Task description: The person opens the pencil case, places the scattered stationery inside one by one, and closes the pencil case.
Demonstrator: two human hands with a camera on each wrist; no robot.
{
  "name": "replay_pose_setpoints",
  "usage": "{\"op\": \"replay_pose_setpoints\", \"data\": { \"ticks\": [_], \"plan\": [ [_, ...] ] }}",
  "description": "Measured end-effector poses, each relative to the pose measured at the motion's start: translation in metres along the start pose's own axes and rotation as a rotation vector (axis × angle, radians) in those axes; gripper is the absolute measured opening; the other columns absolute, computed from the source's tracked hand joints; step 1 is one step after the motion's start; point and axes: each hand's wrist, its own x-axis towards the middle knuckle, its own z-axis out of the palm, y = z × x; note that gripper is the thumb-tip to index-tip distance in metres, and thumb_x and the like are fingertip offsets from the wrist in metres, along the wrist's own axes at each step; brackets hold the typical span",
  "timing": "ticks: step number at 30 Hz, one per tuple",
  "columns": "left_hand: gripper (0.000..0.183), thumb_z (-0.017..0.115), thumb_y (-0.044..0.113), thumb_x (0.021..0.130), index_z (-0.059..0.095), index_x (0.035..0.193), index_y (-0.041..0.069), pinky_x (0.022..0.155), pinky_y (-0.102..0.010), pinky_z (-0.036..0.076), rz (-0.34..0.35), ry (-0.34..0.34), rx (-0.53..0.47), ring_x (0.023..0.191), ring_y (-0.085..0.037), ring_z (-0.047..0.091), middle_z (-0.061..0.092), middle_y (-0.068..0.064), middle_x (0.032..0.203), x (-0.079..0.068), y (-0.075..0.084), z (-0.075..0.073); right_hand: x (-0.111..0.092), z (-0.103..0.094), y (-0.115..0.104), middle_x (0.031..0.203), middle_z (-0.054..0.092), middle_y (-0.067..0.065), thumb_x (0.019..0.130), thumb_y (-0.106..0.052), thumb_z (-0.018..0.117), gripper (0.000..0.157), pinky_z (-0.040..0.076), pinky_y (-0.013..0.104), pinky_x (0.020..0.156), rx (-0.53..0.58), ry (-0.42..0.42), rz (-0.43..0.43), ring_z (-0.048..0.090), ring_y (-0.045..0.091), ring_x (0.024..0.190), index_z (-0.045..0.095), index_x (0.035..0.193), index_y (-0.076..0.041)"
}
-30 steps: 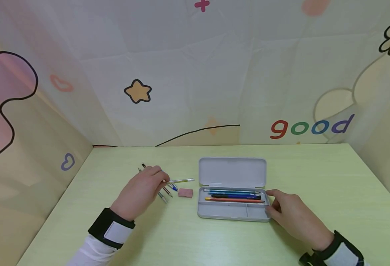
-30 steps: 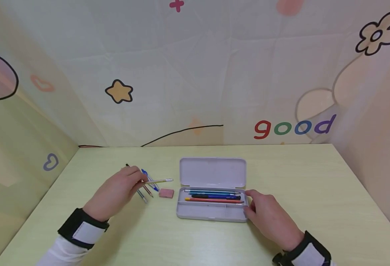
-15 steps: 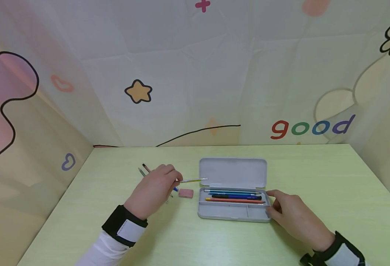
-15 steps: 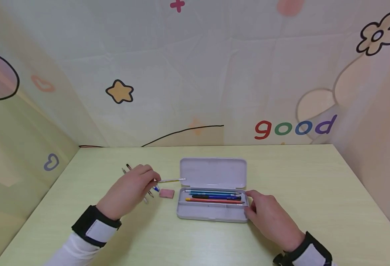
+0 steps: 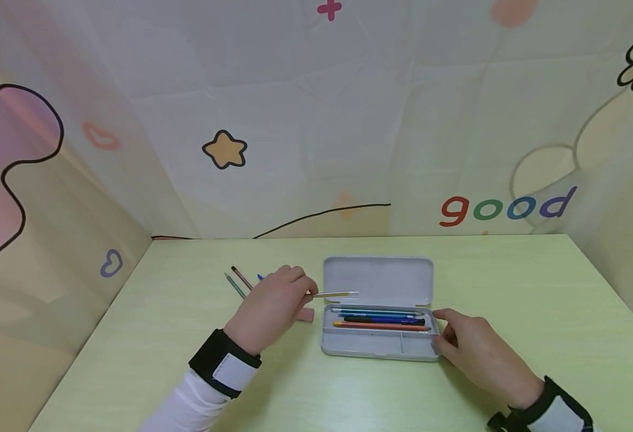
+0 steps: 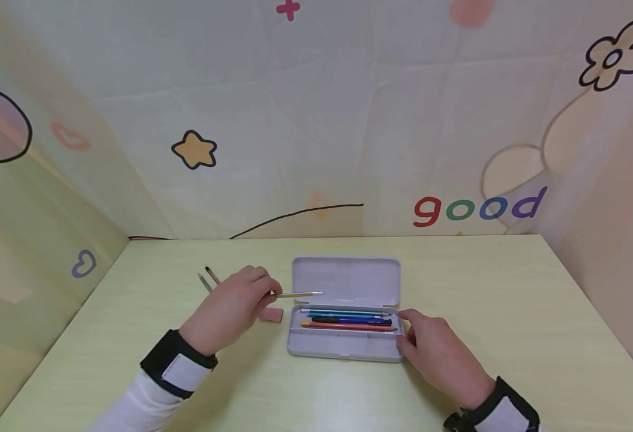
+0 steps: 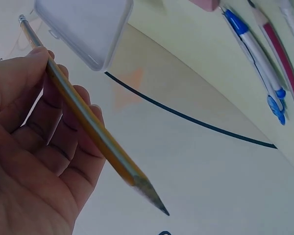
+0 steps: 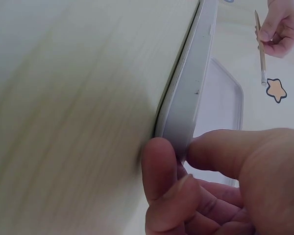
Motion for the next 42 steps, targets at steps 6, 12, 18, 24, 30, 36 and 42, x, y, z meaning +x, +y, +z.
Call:
{"op": "replay_pose_setpoints", "data": {
  "ticks": [6, 12, 18, 24, 30, 36, 42],
  "plan": [
    [0.022, 0.080, 0.015, 0.083, 0.072, 0.103, 0.015, 0.081, -0.023, 0.048, -0.014, -0.058, -0.012, 0.088, -0.013, 0.053, 0.061, 0.006, 0.096, 0.008, 0.008, 0.002, 0.000, 0.000, 0.001, 0.079, 0.058, -0.001, 0.092, -0.020, 0.071, 0.053, 0.046, 0.025, 0.056, -0.008, 0.011, -0.022, 0.051, 0.014, 0.068, 0.053, 0.137, 0.002],
    [0.016, 0.073, 0.009, 0.088, 0.072, 0.102, 0.016, 0.079, -0.022, 0.048, 0.006, -0.039, -0.019, 0.089, -0.013, 0.055, 0.063, 0.005, 0.096, 0.014, 0.014, 0.005, 0.000, 0.000, 0.001, 0.079, 0.058, 0.000, 0.092, -0.020, 0.071, 0.053, 0.046, 0.025, 0.057, -0.010, 0.006, -0.016, 0.052, 0.014, 0.068, 0.052, 0.137, 0.002],
    [0.012, 0.072, 0.011, 0.091, 0.073, 0.102, 0.016, 0.083, -0.022, 0.050, 0.020, -0.034, -0.027, 0.091, -0.014, 0.057, 0.065, 0.004, 0.098, 0.021, 0.021, 0.010, -0.001, 0.000, 0.000, 0.079, 0.058, 0.000, 0.092, -0.020, 0.071, 0.054, 0.047, 0.025, 0.058, -0.007, 0.002, -0.001, 0.052, 0.014, 0.069, 0.052, 0.138, 0.003],
    [0.014, 0.074, 0.011, 0.089, 0.073, 0.102, 0.016, 0.082, -0.020, 0.049, 0.048, -0.047, -0.017, 0.090, -0.012, 0.056, 0.064, 0.005, 0.096, 0.027, 0.028, 0.017, 0.000, 0.001, 0.001, 0.079, 0.059, -0.001, 0.091, -0.020, 0.071, 0.054, 0.048, 0.025, 0.058, -0.008, 0.005, -0.007, 0.052, 0.014, 0.069, 0.052, 0.137, 0.002],
    [0.014, 0.074, 0.012, 0.088, 0.073, 0.101, 0.017, 0.082, -0.020, 0.049, 0.068, -0.052, -0.012, 0.090, -0.011, 0.056, 0.063, 0.005, 0.096, 0.034, 0.037, 0.025, 0.000, 0.001, 0.001, 0.080, 0.059, -0.001, 0.092, -0.020, 0.071, 0.055, 0.049, 0.024, 0.059, -0.004, 0.001, -0.004, 0.052, 0.014, 0.069, 0.052, 0.137, 0.002],
    [0.011, 0.073, 0.014, 0.090, 0.074, 0.099, 0.018, 0.079, -0.020, 0.048, 0.084, -0.053, 0.001, 0.087, -0.011, 0.055, 0.064, 0.005, 0.094, 0.039, 0.045, 0.032, -0.001, 0.001, 0.000, 0.079, 0.059, -0.001, 0.091, -0.019, 0.071, 0.053, 0.048, 0.024, 0.059, -0.008, 0.007, -0.016, 0.052, 0.014, 0.069, 0.053, 0.136, 0.003],
    [0.008, 0.068, 0.016, 0.093, 0.072, 0.099, 0.020, 0.079, -0.019, 0.046, 0.067, -0.103, -0.025, 0.087, -0.009, 0.053, 0.062, 0.008, 0.093, 0.044, 0.054, 0.037, -0.001, 0.001, 0.000, 0.079, 0.059, -0.001, 0.091, -0.019, 0.072, 0.054, 0.049, 0.024, 0.059, -0.005, 0.007, -0.013, 0.052, 0.014, 0.068, 0.053, 0.137, 0.002]
  ]
}}
